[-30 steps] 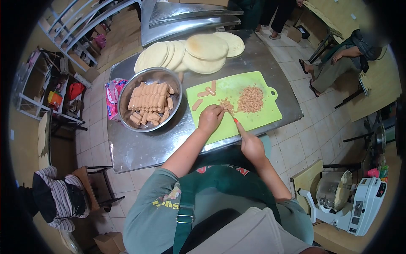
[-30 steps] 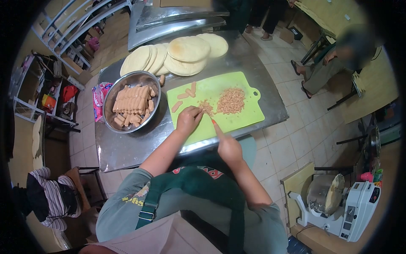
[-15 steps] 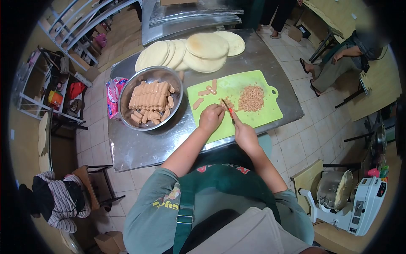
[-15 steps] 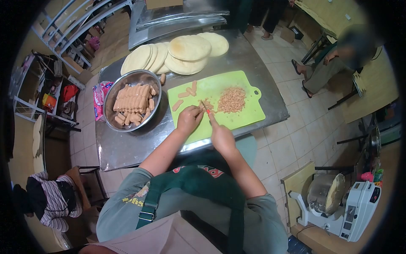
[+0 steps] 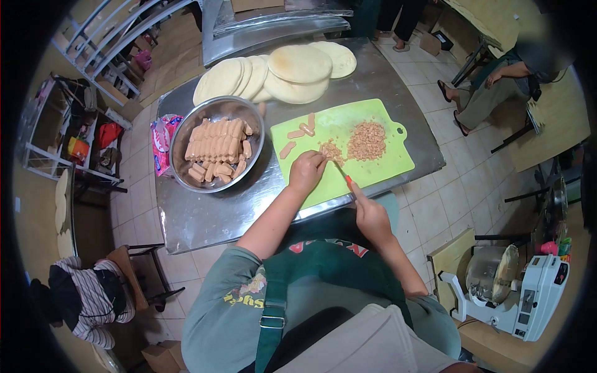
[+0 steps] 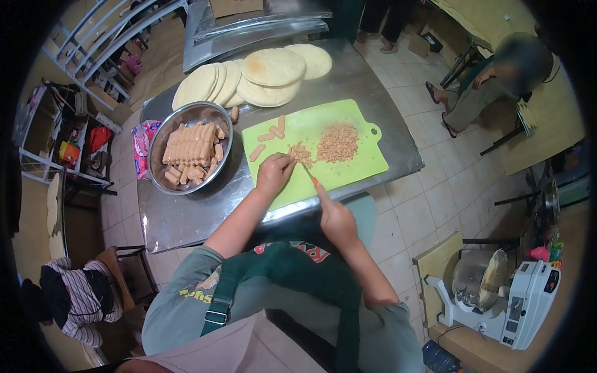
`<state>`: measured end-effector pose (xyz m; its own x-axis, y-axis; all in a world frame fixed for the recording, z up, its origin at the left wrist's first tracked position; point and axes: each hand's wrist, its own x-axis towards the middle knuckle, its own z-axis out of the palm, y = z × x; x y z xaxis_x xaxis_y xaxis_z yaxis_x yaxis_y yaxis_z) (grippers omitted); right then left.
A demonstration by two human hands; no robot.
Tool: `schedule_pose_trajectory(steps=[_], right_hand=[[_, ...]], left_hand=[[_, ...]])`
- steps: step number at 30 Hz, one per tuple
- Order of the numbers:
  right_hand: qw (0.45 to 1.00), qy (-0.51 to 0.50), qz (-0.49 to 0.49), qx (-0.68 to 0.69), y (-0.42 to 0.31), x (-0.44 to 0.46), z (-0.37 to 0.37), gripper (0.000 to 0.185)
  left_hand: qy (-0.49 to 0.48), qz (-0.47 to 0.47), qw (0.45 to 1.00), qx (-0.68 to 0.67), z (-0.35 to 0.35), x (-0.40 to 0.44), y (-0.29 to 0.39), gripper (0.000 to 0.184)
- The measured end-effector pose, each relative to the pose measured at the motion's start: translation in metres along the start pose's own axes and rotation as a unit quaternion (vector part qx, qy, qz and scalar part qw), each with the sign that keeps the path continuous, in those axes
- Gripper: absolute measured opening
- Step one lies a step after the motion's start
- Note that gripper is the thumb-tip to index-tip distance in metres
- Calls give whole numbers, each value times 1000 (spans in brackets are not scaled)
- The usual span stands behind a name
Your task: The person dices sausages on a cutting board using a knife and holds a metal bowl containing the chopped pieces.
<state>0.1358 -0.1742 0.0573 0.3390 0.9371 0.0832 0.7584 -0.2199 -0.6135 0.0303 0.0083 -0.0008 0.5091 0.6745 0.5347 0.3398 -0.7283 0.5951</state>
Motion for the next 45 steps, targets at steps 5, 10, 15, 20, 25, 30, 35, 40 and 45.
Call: schedule_pose_trajectory(steps=[5,10,15,20,25,30,35,40,45], right_hand=[[1000,-4,-5,-30,-4,27,5,48],[994,-54,0,-96,-8,48,12,49],[990,-54,-5,-127,-8,61,22,50],[994,-55,-8,-99,-2,43,17,49],[997,5,-36,-61,7,3,16,48],[1000,6,-22,-17,8,-6,6,48],[1000,7,-12,18,-3,10,2,47],[998,-39,15,-36,-8,34,18,47],[997,-48,3,-54,-8,47,30,58]], left_hand=[[1,5,1000,0,-1,0,1,6],[-4,8,1000,3,-3,0,1,6],[0,5,1000,3,-3,1,3,7],[2,-4,1000,15,-2,1,5,8],[2,-10,1000,18,-2,0,4,9],[-22,-26,999,26,-3,-1,1,8],[1,1,1000,21,-2,-2,1,9],[0,5,1000,30,-3,-3,1,11],[7,11,1000,23,-3,-3,2,12]])
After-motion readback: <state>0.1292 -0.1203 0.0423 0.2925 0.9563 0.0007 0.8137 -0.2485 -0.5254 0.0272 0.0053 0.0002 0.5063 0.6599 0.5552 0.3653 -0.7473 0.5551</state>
